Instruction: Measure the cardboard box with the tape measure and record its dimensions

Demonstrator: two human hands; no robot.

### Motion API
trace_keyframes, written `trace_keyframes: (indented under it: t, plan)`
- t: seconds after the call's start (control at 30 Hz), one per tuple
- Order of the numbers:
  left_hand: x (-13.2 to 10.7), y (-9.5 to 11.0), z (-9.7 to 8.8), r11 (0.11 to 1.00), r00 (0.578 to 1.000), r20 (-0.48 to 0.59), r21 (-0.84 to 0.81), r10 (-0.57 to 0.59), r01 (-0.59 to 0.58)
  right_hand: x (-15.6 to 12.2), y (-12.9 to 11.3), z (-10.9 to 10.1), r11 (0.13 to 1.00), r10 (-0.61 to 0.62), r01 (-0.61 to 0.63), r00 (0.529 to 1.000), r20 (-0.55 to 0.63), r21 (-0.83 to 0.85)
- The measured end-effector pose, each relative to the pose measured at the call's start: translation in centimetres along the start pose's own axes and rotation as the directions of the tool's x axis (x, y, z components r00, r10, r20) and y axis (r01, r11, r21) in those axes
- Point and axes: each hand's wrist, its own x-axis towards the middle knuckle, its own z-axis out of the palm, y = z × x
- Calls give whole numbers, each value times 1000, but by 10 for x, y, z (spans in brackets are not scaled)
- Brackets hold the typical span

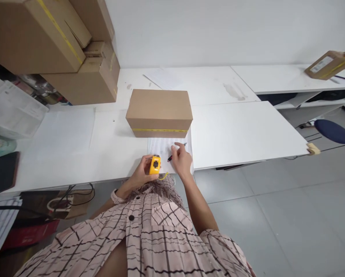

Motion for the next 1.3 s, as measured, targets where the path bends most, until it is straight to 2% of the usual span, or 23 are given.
trace_keyframes:
  t: [0.07,0.17,0.27,0.37,0.47,0.57,0.63,0.7,0.77,0.9,1.0,1.07,1.13,1.2,1.27,1.3]
  plan:
    - [5,7,-7,998,998,-53,57,32,-29,6,5,-6,958,65,-66,998,-13,-278]
    - [17,22,-27,940,977,-171,335,128,-64,14,4,-13,872,86,-32,992,88,-489]
    - [32,32,-48,750,948,-251,661,195,20,17,-1,-17,821,97,17,981,168,-570]
    - [43,32,-62,524,950,-243,845,197,108,19,2,-21,804,91,34,979,180,-594]
    - [46,26,-63,405,946,-208,910,249,93,21,18,-24,868,15,56,990,139,-494]
    - [35,18,-48,380,894,-123,923,432,-57,21,41,-29,975,-29,41,998,60,-217]
    - [23,10,-33,350,876,62,902,478,-255,18,55,-33,1000,4,-5,999,50,19]
    - [10,-1,-18,316,865,275,850,419,-423,13,65,-39,981,26,-36,998,55,189]
    - [1,-13,-6,293,863,384,827,329,-480,6,68,-45,973,3,-8,1000,19,231]
    - [0,-28,7,267,891,363,861,274,-433,-13,54,-50,989,-61,85,981,-185,123]
    - [7,-31,18,228,893,342,882,294,-413,-24,31,-43,986,9,49,940,-340,160]
    - [11,-32,27,226,895,326,888,305,-400,-24,18,-31,956,30,57,958,-287,289]
    - [15,-32,34,257,903,300,888,307,-382,-17,10,-16,884,-21,74,993,-120,462]
    - [17,-32,39,288,913,279,885,299,-365,-5,7,-1,811,-73,33,996,46,585]
    - [17,-31,41,293,918,275,887,286,-357,6,8,11,803,-62,-26,990,127,596]
    - [17,-30,41,287,919,280,889,278,-358,11,9,15,821,-41,-40,991,128,569]
